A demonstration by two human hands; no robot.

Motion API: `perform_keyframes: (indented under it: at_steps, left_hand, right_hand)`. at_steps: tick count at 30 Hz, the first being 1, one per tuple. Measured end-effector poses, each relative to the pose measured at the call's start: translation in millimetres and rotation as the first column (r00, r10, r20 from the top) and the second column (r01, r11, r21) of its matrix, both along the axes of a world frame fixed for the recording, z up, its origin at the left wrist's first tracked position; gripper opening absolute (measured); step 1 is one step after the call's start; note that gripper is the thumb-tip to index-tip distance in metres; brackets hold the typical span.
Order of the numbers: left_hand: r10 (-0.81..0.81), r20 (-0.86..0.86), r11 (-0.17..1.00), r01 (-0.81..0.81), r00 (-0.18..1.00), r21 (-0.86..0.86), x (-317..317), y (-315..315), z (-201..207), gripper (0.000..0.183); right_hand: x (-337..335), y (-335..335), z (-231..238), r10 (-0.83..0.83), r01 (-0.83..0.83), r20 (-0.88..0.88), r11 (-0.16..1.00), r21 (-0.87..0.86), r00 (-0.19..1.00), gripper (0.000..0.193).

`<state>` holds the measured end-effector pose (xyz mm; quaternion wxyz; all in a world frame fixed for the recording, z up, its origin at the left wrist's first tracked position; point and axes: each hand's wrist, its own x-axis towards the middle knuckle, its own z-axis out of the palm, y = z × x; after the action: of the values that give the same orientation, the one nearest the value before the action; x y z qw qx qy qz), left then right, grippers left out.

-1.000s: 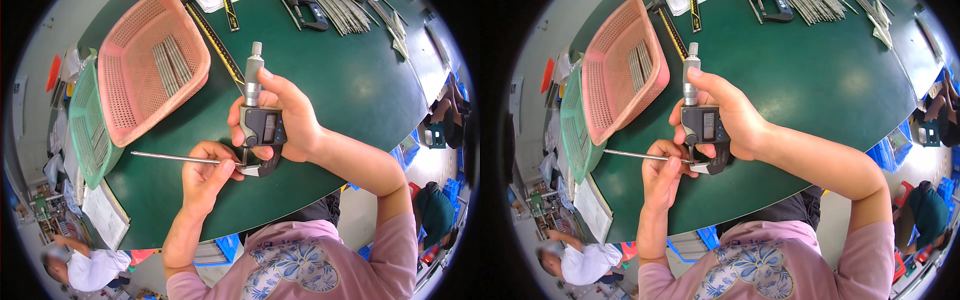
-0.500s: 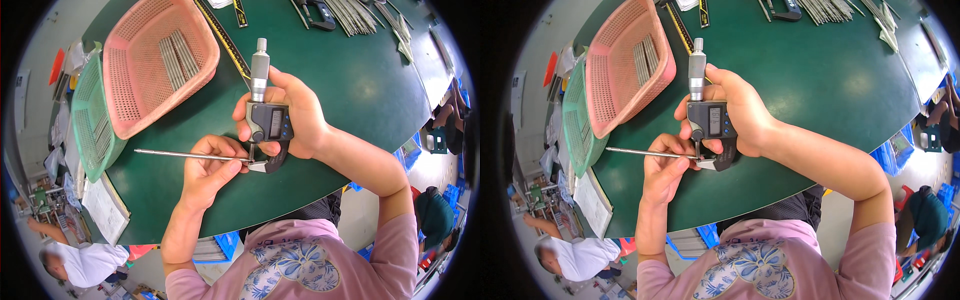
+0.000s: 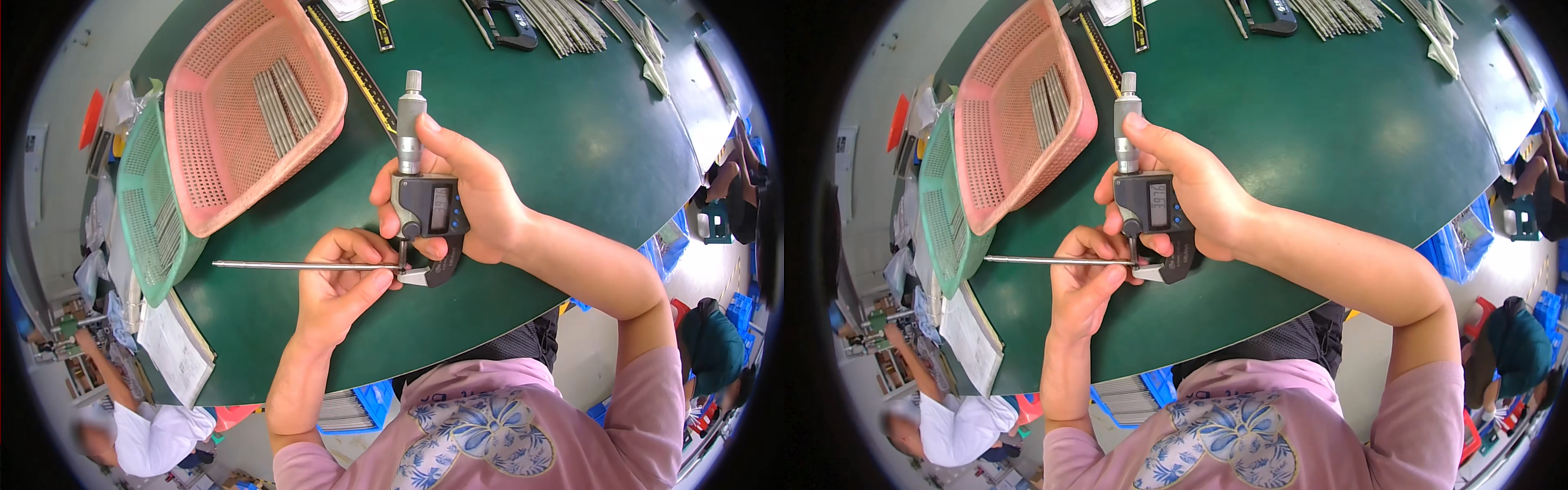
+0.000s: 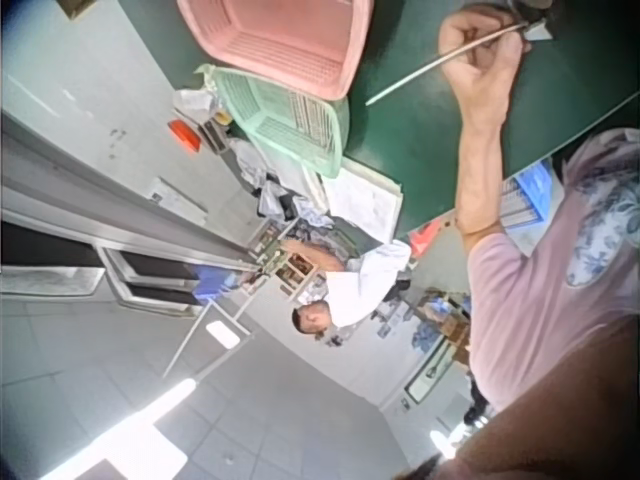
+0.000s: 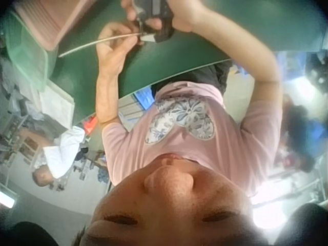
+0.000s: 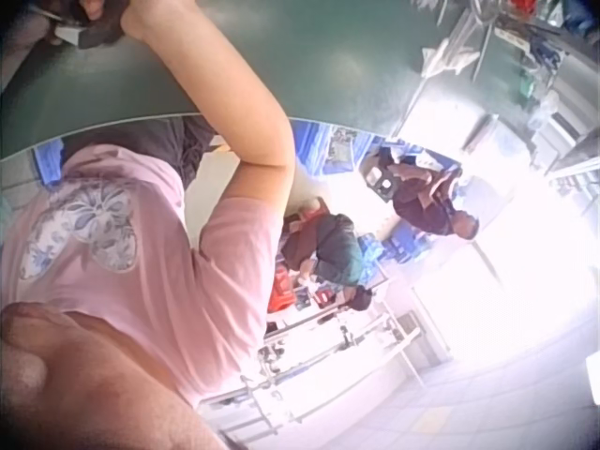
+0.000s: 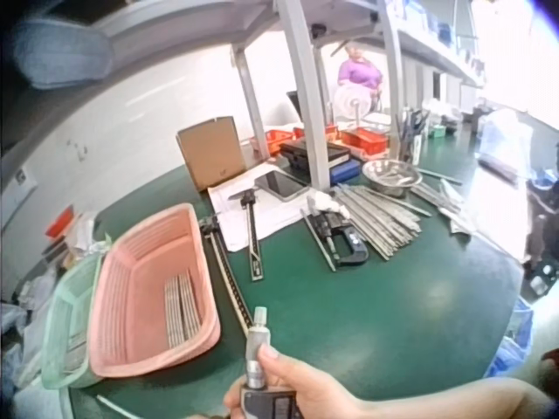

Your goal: The person repeatedly picks up thin metal rods from a green basket and measures their diameter using a digital caliper. After each measurement, the rod is placed into a pink basket. The process is repeated for multiple rods in a repetitive sequence.

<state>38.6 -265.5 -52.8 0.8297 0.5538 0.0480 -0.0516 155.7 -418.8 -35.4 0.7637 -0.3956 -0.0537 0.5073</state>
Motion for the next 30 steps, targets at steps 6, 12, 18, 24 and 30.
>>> perform_keyframes:
  at_steps: [6,12,18,24,30]
  left_hand:
    - [0.019,0.014,1.0,-0.019,1.0,-0.01,0.2,0.2,0.3,0.016]
    - [0.019,0.013,1.0,-0.019,1.0,-0.008,-0.6,0.8,1.7,0.016]
    - [0.022,-0.008,1.0,-0.022,1.0,-0.001,-1.2,-2.3,2.0,0.016]
    - [0.024,-0.023,0.999,-0.024,0.999,-0.026,1.8,-5.7,1.1,0.009]
    - [0.177,-0.042,0.975,-0.181,0.983,-0.127,-2.0,-1.3,6.0,0.018]
  right_hand:
    - [-0.3,2.5,-2.4,-0.033,0.033,-0.02,0.999,-0.019,0.999,0.067]
    - [-1.1,1.8,3.0,-0.019,0.019,-0.027,1.0,-0.016,0.999,0.067]
    - [-1.8,0.3,2.4,-0.021,0.021,-0.012,0.999,-0.026,1.0,0.065]
    - [1.4,-3.7,0.2,-0.013,0.013,0.008,1.0,-0.001,1.0,0.065]
    - [0.3,2.7,1.9,-0.053,0.054,-0.109,0.999,0.001,0.993,0.065]
